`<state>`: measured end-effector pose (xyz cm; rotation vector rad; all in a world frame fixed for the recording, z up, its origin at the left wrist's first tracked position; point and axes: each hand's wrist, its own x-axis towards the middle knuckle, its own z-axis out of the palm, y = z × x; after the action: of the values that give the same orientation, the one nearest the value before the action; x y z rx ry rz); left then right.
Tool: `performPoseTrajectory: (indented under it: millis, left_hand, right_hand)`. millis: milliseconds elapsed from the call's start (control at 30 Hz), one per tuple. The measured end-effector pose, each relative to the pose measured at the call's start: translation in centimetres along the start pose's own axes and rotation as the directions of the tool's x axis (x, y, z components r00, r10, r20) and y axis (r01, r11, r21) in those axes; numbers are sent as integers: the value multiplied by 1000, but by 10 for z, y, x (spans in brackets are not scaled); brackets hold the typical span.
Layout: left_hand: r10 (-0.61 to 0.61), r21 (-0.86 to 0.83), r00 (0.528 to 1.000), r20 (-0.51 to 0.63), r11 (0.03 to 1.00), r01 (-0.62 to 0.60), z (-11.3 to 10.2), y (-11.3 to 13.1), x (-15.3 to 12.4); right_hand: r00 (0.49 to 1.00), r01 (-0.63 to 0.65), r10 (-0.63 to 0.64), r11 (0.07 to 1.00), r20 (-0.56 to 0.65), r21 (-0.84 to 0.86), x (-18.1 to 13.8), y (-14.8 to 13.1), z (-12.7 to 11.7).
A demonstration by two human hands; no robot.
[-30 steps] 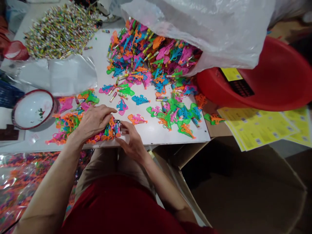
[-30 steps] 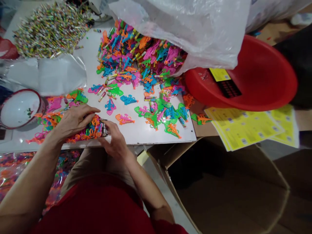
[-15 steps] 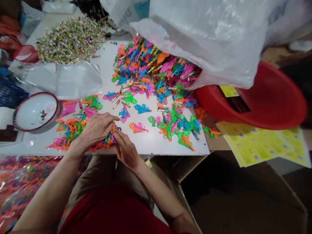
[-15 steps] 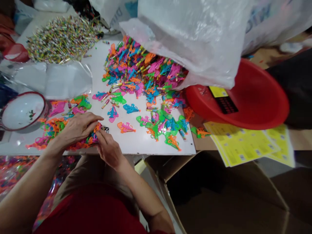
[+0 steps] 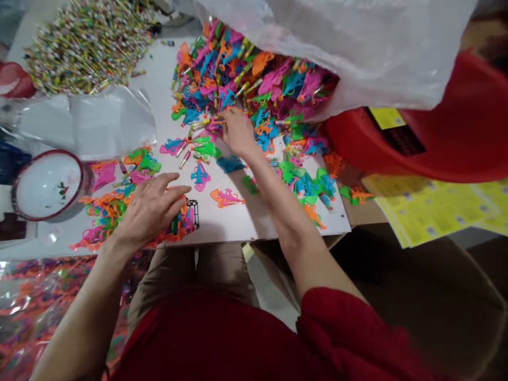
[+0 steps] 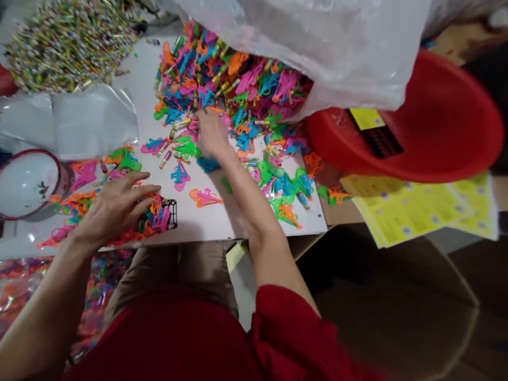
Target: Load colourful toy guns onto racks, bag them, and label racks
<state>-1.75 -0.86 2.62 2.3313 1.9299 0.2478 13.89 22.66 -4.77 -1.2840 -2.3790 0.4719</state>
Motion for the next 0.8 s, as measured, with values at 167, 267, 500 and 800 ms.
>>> performPoseTrajectory:
  millis: [167, 267, 500, 800]
  left_hand:
    - [29, 76, 1000, -5, 997, -28, -10, 21, -15]
    - [50, 12, 999, 17, 999, -51, -7, 21, -22]
    - [29, -73, 998, 48, 997, -26, -2, 12, -27]
    - [36, -88, 999, -33, 995, -39, 5, 13, -29]
  right_hand:
    - [991, -127, 134, 972, 24, -196, 54, 22, 7]
    - [993, -88, 106, 961, 55, -261, 61, 30, 10]
    - [1000, 15, -14, 985, 4, -174, 43, 47, 3]
    - [997, -42, 74, 736, -18, 675, -120, -22, 1]
